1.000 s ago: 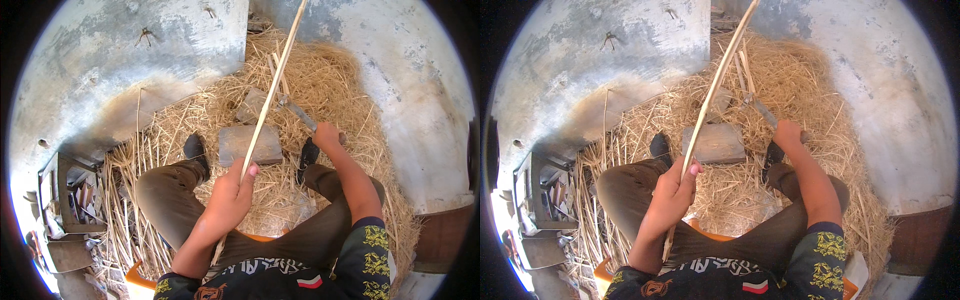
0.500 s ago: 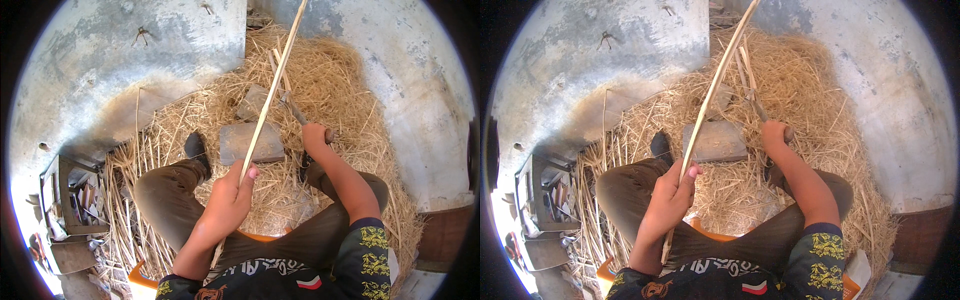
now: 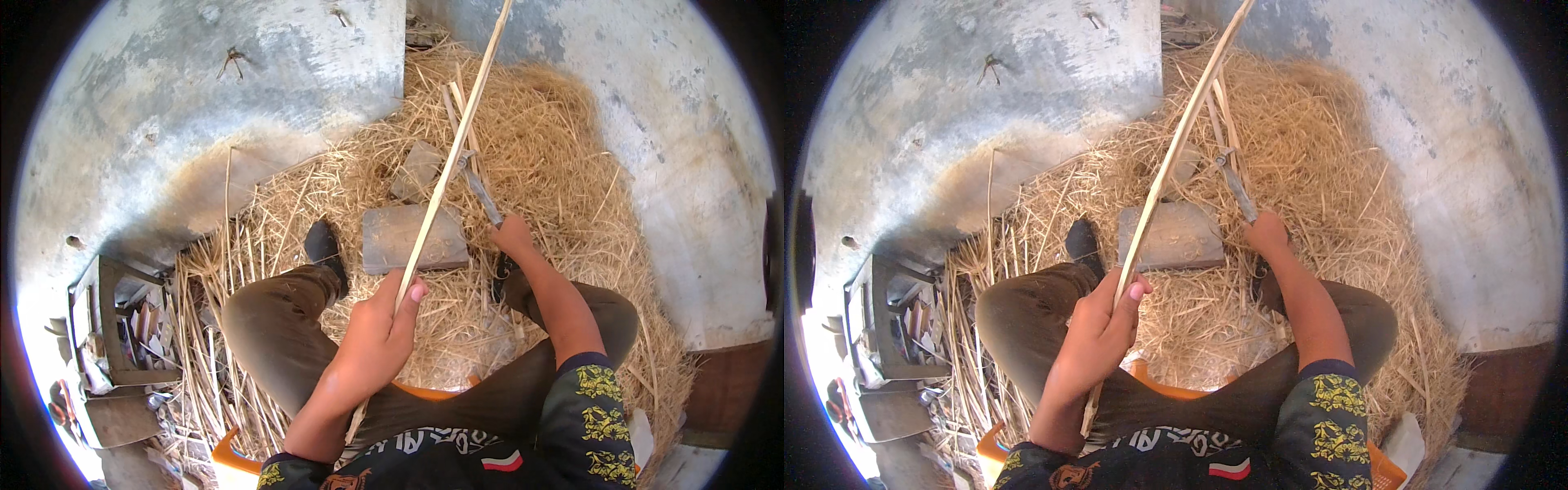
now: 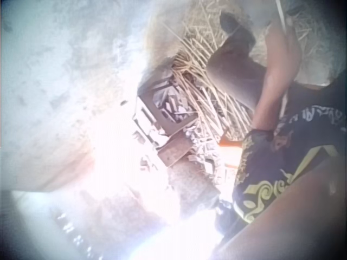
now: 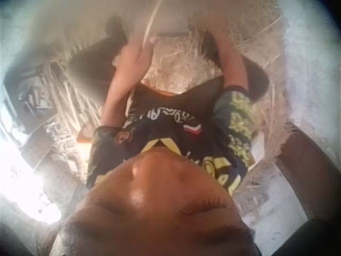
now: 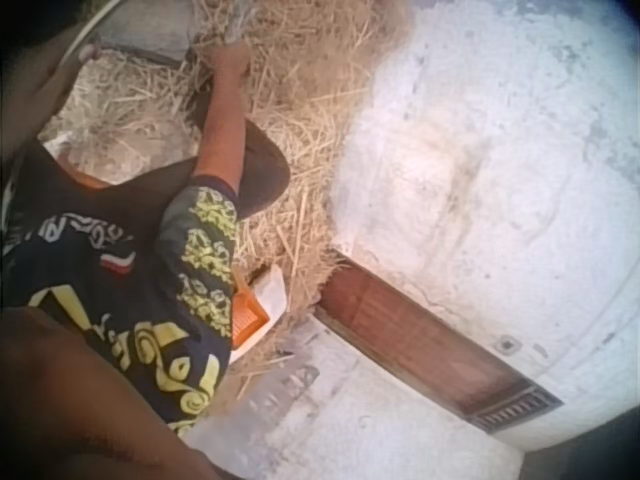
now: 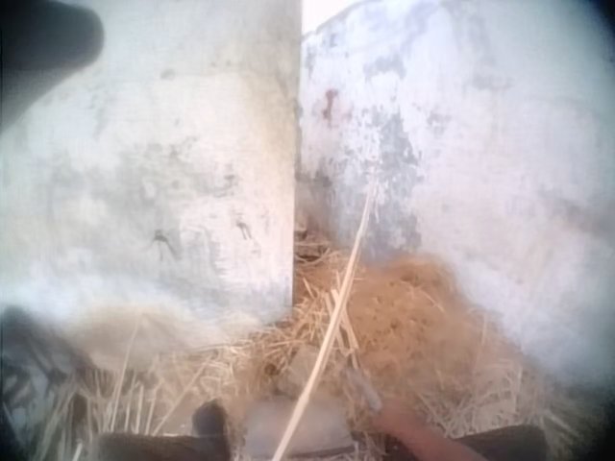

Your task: The person sits on a straw-covered floor and uses a large knife to shave and smooth a long bamboo stick. They repeatedly draw the knife along the stick's length to remove the outer layer, occasionally rotating the stick to work on different sides.

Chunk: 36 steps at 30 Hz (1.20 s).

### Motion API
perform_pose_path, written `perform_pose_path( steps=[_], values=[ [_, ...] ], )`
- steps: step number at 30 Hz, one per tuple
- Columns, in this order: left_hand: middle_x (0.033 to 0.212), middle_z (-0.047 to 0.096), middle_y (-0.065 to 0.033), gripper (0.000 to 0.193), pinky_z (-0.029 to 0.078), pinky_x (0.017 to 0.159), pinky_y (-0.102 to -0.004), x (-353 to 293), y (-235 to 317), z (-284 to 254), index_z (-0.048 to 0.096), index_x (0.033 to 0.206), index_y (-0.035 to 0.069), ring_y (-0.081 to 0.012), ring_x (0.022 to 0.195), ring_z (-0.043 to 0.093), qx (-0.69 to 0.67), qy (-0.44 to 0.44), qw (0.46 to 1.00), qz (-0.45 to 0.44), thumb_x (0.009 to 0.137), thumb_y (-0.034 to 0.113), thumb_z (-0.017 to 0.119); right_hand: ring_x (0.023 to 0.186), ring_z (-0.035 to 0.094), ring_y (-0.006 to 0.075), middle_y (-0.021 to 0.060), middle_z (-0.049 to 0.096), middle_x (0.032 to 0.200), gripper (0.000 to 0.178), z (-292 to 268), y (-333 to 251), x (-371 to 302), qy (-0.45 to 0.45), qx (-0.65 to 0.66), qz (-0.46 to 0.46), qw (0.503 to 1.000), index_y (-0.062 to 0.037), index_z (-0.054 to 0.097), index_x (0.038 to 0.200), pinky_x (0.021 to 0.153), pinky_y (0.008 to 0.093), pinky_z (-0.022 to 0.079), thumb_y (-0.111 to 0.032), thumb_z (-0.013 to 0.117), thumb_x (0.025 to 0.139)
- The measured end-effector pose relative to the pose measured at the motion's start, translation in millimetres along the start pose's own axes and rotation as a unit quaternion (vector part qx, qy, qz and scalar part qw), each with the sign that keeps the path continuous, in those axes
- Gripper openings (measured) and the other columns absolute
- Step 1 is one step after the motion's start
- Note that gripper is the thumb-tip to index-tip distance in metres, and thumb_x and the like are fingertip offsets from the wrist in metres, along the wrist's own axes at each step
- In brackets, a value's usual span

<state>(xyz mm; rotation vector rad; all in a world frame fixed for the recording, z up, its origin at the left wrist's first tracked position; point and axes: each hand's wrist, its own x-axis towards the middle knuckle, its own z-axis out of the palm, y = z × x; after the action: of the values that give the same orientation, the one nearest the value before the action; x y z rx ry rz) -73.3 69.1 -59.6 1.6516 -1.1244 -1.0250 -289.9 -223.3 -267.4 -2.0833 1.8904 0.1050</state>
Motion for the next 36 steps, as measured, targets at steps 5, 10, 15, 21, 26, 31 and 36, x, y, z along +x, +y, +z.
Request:
perform_pose_path(
  steps=[5,10,15,21,26,31,36],
  values=[
    [0.06,0.048,0.0019,0.026,0.04,0.053,-0.0261,0,-1,1,0.059,0.109,0.004,-0.0055,0.054,0.047,0.013,-0.005,1.0,0.004,0.107,0.027,0.048,0.089,0.069,0.0413,0.0268,0.069,0.092,0.047,16,4,6,0.048,0.041,-0.003,0.998,0.0062,0.069,0.091,0.079,0.0478,0.055,-0.041,0.071,0.085],
    [0.06,0.048,0.0019,0.025,0.04,0.053,-0.0262,-3,1,-1,0.059,0.109,0.004,-0.0056,0.054,0.047,-0.002,-0.002,1.0,0.006,0.106,0.026,0.049,0.094,0.069,0.0414,0.0267,0.07,0.098,0.048,7,5,10,0.049,0.09,-0.019,0.995,0.0058,0.071,0.095,0.084,0.0462,0.055,-0.042,0.071,0.086],
    [0.06,0.048,0.0022,0.024,0.039,0.053,-0.0263,-4,0,-3,0.059,0.11,0.003,-0.0052,0.054,0.046,-0.01,0.001,1.0,0.022,0.107,0.025,0.049,0.087,0.069,0.042,0.029,0.069,0.093,0.047,9,-4,10,0.07,0.06,-0.018,0.996,0.0062,0.07,0.091,0.076,0.0477,0.055,-0.04,0.075,0.083],
    [0.059,0.047,0.0024,0.024,0.038,0.052,-0.0263,-2,-3,-5,0.06,0.11,0.003,-0.0048,0.054,0.045,-0.01,0.012,1.0,0.014,0.107,0.024,0.048,0.093,0.071,0.0377,0.0236,0.071,0.099,0.04,-4,-17,-2,0.056,-0.004,0.011,0.998,0.0018,0.072,0.099,0.08,0.0456,0.057,-0.035,0.074,0.084],
    [0.06,0.047,0.0023,0.024,0.039,0.053,-0.0259,-2,-4,-4,0.06,0.111,0.004,-0.0047,0.054,0.046,-0.009,0.015,1.0,0.009,0.107,0.024,0.049,0.096,0.071,0.0349,0.0212,0.071,0.099,0.03,-4,-5,3,0.062,-0.081,-0.028,0.994,-0.0005,0.072,0.102,0.08,0.0439,0.058,-0.025,0.072,0.084],
    [0.06,0.048,0.0019,0.024,0.04,0.053,-0.0261,0,2,-4,0.06,0.111,0.004,-0.0051,0.055,0.047,0.002,-0.001,1.0,-0.019,0.107,0.025,0.049,0.093,0.072,0.0329,0.0208,0.072,0.099,0.028,-8,-4,18,0.035,-0.114,-0.061,0.991,-0.0007,0.072,0.099,0.078,0.0447,0.058,-0.025,0.073,0.084],
    [0.06,0.048,0.0014,0.025,0.041,0.054,-0.0264,1,2,-5,0.06,0.111,0.004,-0.0055,0.054,0.048,0.004,-0.012,0.999,-0.033,0.107,0.026,0.049,0.087,0.073,0.0316,0.0198,0.072,0.093,0.036,12,-3,40,0.035,-0.022,-0.045,0.998,0.0012,0.072,0.095,0.072,0.0427,0.058,-0.032,0.076,0.082]
  ],
)
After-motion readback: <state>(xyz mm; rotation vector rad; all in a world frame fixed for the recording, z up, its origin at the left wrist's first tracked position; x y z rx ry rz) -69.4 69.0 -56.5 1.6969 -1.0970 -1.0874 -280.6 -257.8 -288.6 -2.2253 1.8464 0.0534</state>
